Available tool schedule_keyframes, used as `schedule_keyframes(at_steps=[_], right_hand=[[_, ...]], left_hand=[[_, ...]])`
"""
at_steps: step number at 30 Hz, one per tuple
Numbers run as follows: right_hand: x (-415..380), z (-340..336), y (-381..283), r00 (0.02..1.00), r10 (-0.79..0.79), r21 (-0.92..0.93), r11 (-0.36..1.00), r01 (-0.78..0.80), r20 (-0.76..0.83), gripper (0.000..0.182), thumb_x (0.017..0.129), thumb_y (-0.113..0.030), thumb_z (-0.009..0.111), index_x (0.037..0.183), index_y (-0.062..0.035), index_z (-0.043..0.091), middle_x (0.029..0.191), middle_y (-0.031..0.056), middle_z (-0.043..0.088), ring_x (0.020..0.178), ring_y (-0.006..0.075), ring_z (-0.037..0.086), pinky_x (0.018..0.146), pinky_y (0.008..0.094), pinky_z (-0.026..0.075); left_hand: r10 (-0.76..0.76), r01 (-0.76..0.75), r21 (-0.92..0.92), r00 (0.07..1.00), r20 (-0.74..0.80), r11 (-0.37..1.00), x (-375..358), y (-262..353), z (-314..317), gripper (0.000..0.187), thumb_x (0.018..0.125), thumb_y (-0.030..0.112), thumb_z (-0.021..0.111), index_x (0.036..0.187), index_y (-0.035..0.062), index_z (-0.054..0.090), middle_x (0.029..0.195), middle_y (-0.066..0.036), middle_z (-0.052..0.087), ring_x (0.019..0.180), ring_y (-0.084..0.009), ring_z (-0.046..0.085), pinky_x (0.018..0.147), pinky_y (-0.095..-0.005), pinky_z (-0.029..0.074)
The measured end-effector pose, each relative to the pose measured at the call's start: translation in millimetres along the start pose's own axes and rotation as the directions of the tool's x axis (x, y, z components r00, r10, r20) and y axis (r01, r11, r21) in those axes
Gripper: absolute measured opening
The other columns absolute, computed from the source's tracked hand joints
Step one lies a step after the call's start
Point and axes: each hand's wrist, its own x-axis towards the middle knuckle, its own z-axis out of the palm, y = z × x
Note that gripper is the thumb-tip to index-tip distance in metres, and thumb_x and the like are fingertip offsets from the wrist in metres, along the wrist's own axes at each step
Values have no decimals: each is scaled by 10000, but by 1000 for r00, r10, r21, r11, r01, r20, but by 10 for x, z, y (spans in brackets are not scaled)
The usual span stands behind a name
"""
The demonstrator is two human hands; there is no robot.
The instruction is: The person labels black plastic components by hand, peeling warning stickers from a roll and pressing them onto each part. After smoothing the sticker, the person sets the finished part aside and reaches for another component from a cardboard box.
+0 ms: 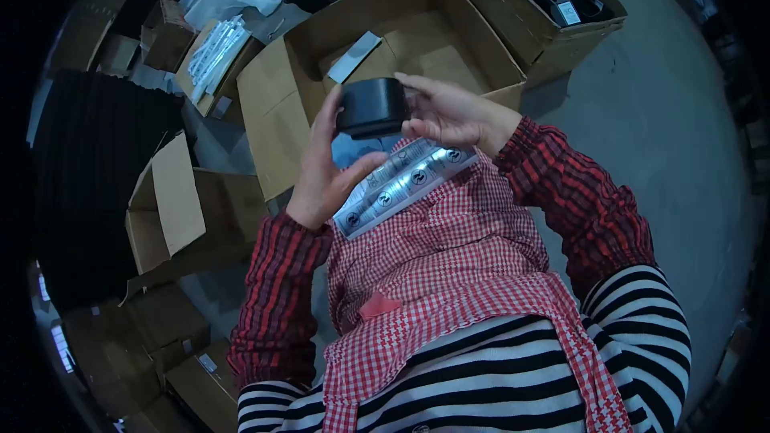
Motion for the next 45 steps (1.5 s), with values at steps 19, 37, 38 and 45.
schedule_keyframes(at_steps=[19,37,38,45], right_hand=[[-486,7,715,821,-500,-808,-583,-83,276,527,774,-360,703,1161,-36,549,1118,168,543,1021,342,547,855,389,452],[-518,-508,808,764,-600,-889,-451,-82,235,433,768,-323,710,1090,-44,637,1104,161,597,1028,340,573,877,382,466],[-580,-489,847,773,-618,-936,-339,-96,145,458,745,-303,733,1113,-49,634,1138,153,588,1048,332,569,896,375,462],[-916,247,888,799,-546,-951,14,308,251,433,744,-67,754,1150,-18,611,1147,89,548,1085,201,531,919,294,452]], left_hand=[[-532,356,-781,846,36,513,-221,-665,208,211,928,161,570,1064,4,610,996,-58,626,813,-115,597,754,-253,491],[-509,506,-54,859,-58,861,-459,-697,302,604,830,182,700,1304,-10,378,794,-40,518,684,-85,519,592,-233,436],[-514,511,-55,856,-61,858,-466,-723,294,604,830,182,700,1304,-10,378,794,-40,518,684,-85,519,592,-233,436],[-521,589,-414,808,275,694,-535,-570,226,689,789,147,736,1343,-14,359,800,-31,607,648,-99,561,607,-233,466]])
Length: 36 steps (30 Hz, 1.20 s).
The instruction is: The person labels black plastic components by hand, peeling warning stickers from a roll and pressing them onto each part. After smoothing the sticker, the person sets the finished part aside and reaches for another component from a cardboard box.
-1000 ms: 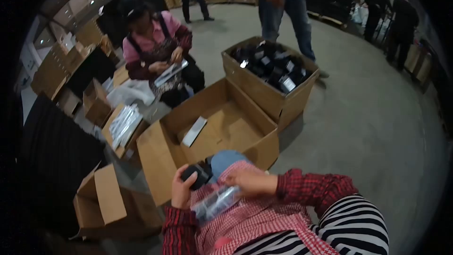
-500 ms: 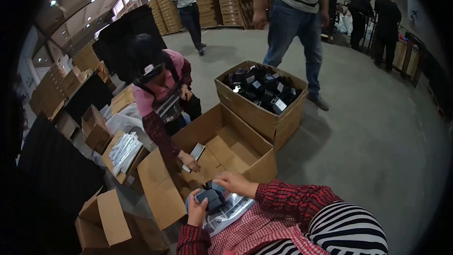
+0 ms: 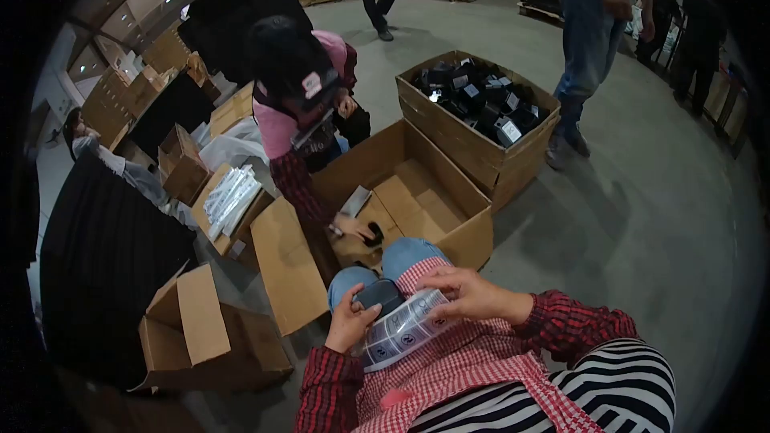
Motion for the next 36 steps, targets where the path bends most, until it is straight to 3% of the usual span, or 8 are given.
schedule_keyframes(at_steps=[4,5,10,22,24,25,30,36], right_hand=[[42,-37,-5,997,-44,51,998,47,-63,435,758,-46,739,1168,-10,602,1143,77,534,1065,186,527,888,288,461],[12,-1,58,996,9,125,992,2,-90,454,748,-43,748,1176,-10,601,1136,80,545,1065,193,532,897,294,454],[46,-2,81,995,-77,-23,997,76,-62,422,761,-39,728,1161,6,601,1111,87,570,1027,186,552,868,282,463],[120,-59,171,990,-143,-170,975,140,-2,350,745,-29,730,1082,-18,637,997,81,638,904,174,610,780,283,507],[133,33,194,987,132,355,930,-91,-91,320,731,-22,734,1037,-6,644,962,91,647,886,170,614,751,279,509],[129,29,203,987,136,358,929,-95,-90,320,731,-22,734,1037,-6,644,962,91,647,886,170,614,751,279,509],[168,-28,219,996,-50,-204,978,34,-73,323,697,-20,745,1010,-13,663,893,91,665,839,191,645,723,282,522],[129,17,349,927,-372,-450,838,309,-56,257,696,-8,722,948,-29,680,887,93,673,808,247,650,707,320,536]], left_hand=[[143,-33,454,967,-209,891,-231,162,127,671,815,237,695,1333,-36,368,934,-144,636,829,-230,630,745,-313,493],[567,-271,667,777,-274,694,-219,120,143,589,832,216,672,1309,-11,412,1077,-169,621,973,-249,616,839,-326,480],[527,-517,320,848,63,794,-431,735,411,456,770,145,739,1170,29,553,1057,-145,645,995,-243,634,826,-321,496],[312,-343,263,938,151,902,-370,601,510,209,798,37,691,1004,8,669,891,-72,658,823,-120,619,735,-249,484],[318,-350,272,935,157,896,-354,594,512,208,799,44,693,1003,12,670,890,-72,654,823,-127,619,733,-253,483],[328,-362,280,931,162,889,-351,590,515,207,799,52,695,1001,15,671,890,-71,650,822,-135,619,732,-256,482],[293,-329,288,942,163,899,-300,486,508,212,804,81,705,994,-6,672,904,-74,666,817,-129,619,726,-251,482],[43,-78,181,981,192,980,-245,401,506,241,790,110,714,984,-29,679,862,-124,694,758,-160,653,673,-278,508]])
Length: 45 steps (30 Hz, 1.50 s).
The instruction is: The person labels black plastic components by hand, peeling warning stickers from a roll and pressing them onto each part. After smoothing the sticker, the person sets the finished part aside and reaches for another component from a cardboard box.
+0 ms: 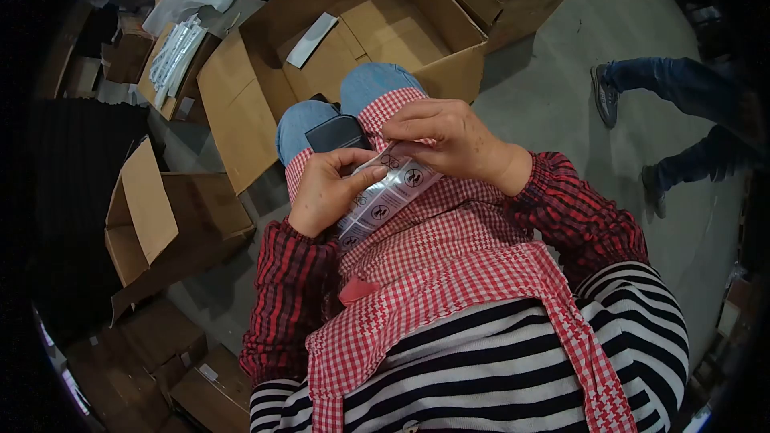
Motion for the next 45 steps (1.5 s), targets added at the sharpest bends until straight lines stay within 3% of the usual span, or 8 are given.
schedule_keyframes(at_steps=[11,19,24,30,36,41,43,45], right_hand=[[-205,-4,-27,989,-148,-161,976,147,8,211,637,5,688,837,-60,676,824,52,642,780,217,645,662,317,530],[-466,30,-46,991,-132,-184,974,133,16,234,642,3,655,860,-80,676,830,63,646,727,206,648,604,299,523],[-151,30,-52,986,-58,-182,980,86,154,248,626,11,660,844,-103,683,852,37,640,727,190,647,590,302,529],[-91,-87,-85,974,-136,-150,975,164,181,261,607,43,658,841,-73,670,856,38,629,753,210,644,608,308,525],[5,-300,-61,950,205,237,960,-149,-235,155,807,40,600,960,24,621,905,69,583,801,127,566,673,227,457],[127,14,176,888,413,402,862,-309,-204,186,837,-24,647,1012,37,633,926,41,577,781,80,534,645,194,433],[200,76,193,894,447,332,847,-414,-25,183,851,-21,644,1020,48,628,952,27,548,845,81,535,714,190,438],[342,173,192,904,426,384,831,-402,24,185,846,-26,652,1014,47,628,949,27,548,841,82,536,710,192,441]], left_hand=[[-83,105,-382,994,75,918,-52,-113,-12,316,924,84,568,1225,-6,531,857,-9,647,743,-45,572,655,-177,441],[-63,49,-226,997,-53,973,-48,-384,105,289,944,223,558,1038,-38,642,756,0,615,702,-49,531,634,-214,440],[-79,74,50,991,107,996,-62,-273,34,330,934,283,582,994,-29,675,771,-13,636,696,-59,528,606,-224,440],[-215,220,-73,974,75,973,42,-508,89,294,923,269,602,911,-15,679,730,17,601,649,-58,496,579,-222,425],[53,-21,163,979,-199,986,-136,-222,147,243,855,217,641,887,-23,633,692,-130,633,630,-229,623,594,-343,483],[378,-109,418,669,-640,902,-146,-281,-183,317,810,192,685,1017,-32,599,789,-143,622,685,-287,625,631,-359,499],[288,-57,335,661,-694,940,-81,-393,-255,362,813,193,695,1055,-51,585,876,-144,641,712,-223,630,661,-318,510],[-247,157,-262,899,-362,952,-36,-370,-323,445,844,199,700,1170,-58,539,995,-88,629,827,-130,605,718,-227,485]])
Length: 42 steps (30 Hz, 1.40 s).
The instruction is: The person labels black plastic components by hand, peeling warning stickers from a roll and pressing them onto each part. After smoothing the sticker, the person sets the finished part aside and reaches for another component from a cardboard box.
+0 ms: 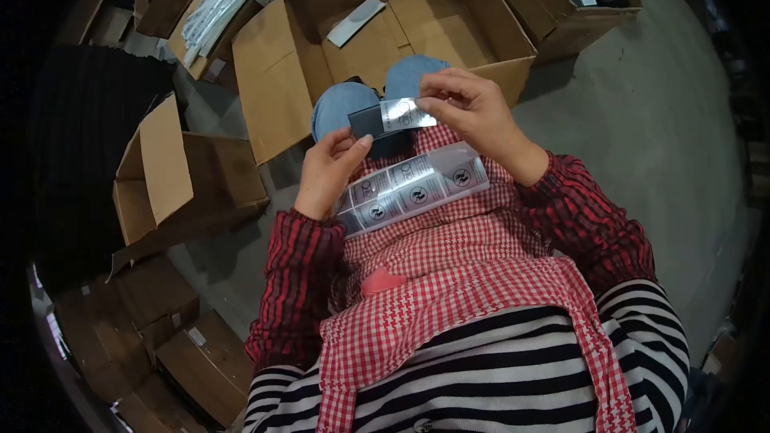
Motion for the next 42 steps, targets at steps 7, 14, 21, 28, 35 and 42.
schedule_keyframes(at_steps=[7,14,21,28,35,42], right_hand=[[268,331,191,999,17,162,986,-24,44,176,815,-21,682,975,38,635,955,29,549,829,91,550,694,212,459],[261,278,-30,952,-305,-249,923,295,1,208,800,25,680,1004,34,638,934,39,565,786,92,570,662,206,478],[226,320,-174,990,-113,47,993,110,88,209,795,22,689,1000,20,649,917,44,571,739,68,551,574,181,457],[176,318,-184,991,-127,25,992,126,51,232,792,26,690,1020,20,648,919,47,573,741,62,549,567,176,457],[140,302,-145,983,-183,19,983,183,30,252,790,29,689,1039,21,646,935,68,588,797,102,578,639,193,485],[137,297,-177,982,-184,-36,982,185,42,229,777,8,706,999,24,652,905,67,604,809,112,587,666,215,483]], left_hand=[[-88,204,-374,948,305,905,118,130,74,318,879,35,613,1189,19,548,1015,-12,655,875,-97,626,764,-235,519],[-12,193,-473,933,359,860,-32,224,-22,394,836,-31,636,1213,-13,522,1077,-75,648,931,-128,633,801,-256,525],[107,105,-519,926,363,848,-98,328,-42,445,818,-49,642,1238,-45,497,1100,-111,637,965,-151,626,851,-266,509],[96,115,-511,925,368,852,-149,401,-26,449,817,-38,646,1237,-62,492,1104,-120,636,984,-157,620,871,-274,499],[85,131,-506,920,382,852,-180,430,-11,449,817,-41,644,1239,-60,492,1106,-120,636,980,-157,623,868,-270,500],[75,131,-494,924,376,860,-187,442,-13,450,818,-37,641,1242,-58,491,1107,-119,636,972,-153,625,859,-264,503]])
